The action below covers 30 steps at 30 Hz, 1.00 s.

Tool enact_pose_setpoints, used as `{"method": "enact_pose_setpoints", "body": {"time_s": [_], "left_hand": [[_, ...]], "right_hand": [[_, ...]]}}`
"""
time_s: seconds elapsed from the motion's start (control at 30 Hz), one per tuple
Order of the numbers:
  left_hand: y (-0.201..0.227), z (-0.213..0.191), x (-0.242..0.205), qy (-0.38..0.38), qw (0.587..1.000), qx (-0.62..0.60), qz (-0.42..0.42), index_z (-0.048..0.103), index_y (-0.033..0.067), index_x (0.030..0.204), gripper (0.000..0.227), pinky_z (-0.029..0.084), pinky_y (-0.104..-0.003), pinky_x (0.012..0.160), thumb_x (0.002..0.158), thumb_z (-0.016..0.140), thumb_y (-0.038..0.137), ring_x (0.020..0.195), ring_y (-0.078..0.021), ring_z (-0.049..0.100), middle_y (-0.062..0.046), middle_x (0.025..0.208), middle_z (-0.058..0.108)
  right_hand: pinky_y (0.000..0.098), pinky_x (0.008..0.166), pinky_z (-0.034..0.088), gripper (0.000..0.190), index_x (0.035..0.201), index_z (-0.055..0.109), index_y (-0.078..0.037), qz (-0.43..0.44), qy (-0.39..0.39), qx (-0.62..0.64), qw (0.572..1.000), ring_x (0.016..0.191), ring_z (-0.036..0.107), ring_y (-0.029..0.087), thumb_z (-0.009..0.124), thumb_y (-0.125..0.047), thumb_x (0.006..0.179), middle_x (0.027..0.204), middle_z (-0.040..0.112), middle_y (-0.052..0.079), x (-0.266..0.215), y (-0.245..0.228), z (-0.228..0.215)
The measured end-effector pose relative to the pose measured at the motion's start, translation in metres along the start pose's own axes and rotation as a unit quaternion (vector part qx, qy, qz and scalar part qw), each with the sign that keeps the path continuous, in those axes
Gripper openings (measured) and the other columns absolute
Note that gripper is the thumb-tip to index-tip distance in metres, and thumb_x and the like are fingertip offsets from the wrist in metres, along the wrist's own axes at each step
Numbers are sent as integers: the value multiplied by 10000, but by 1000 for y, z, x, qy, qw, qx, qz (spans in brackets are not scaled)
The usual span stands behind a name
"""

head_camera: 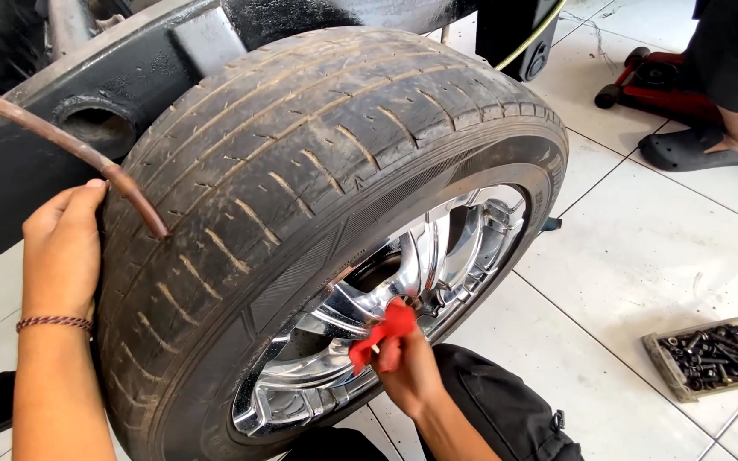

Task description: The person cleans the chrome rim of a car tire using a red cloth in a garage setting.

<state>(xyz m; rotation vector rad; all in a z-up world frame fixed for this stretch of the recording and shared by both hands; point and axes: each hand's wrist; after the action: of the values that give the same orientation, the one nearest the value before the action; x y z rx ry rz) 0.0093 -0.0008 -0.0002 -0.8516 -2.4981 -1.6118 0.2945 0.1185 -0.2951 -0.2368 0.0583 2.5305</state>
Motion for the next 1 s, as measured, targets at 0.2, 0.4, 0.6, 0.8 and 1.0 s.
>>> {"method": "enact_pose_setpoints", "body": {"time_s": [0.2, 0.4, 0.6, 0.8, 1.0], "left_hand": [[3, -3, 2, 12, 1000, 1, 15, 734, -2, 1096, 349, 437, -236, 772, 1042, 628, 327, 844, -64, 558, 28, 908, 657], [-6, -2, 2, 9, 1000, 4, 14, 733, -4, 1112, 353, 449, -245, 777, 1048, 628, 327, 848, -75, 569, 11, 932, 669], [8, 0, -7, 28, 999, -4, 20, 733, -7, 1109, 363, 456, -248, 755, 1034, 634, 334, 825, -70, 573, 15, 901, 673], [19, -3, -14, 37, 999, 9, -3, 743, -4, 1095, 380, 443, -269, 706, 1019, 634, 352, 759, -77, 545, 9, 819, 641], [13, -2, -11, 32, 999, 16, -8, 743, 0, 1102, 381, 438, -274, 696, 1018, 631, 355, 746, -79, 536, 7, 811, 637]], "right_hand": [[316, 587, 469, 412, 1384, 581, -36, -185, 23, -517, 835, 742, 583, 227, 570, -118, 980, 977, 641, 78, 8, 13, -41], [446, 695, 559, 354, 1183, 699, -89, -210, -54, -842, 493, 831, 708, 390, 664, -93, 830, 870, 729, 189, -23, -34, 31], [480, 713, 544, 394, 1271, 588, -132, -86, -6, -896, 435, 796, 711, 380, 662, -133, 884, 799, 737, 188, -45, -54, 66], [370, 683, 580, 321, 1241, 504, -76, -116, 7, -774, 622, 768, 756, 238, 634, -173, 963, 872, 767, 140, -40, -51, 43], [338, 702, 530, 409, 1320, 482, -97, 53, 133, -497, 856, 774, 665, 166, 636, -234, 967, 934, 722, 117, -35, -27, 25]]}}
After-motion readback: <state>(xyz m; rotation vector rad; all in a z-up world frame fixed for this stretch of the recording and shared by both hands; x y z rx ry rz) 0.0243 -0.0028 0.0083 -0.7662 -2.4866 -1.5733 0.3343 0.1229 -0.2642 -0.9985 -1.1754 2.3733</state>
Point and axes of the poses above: each hand's wrist, its own x-axis towards the middle knuckle, its own z-axis out of the palm, y = z × x
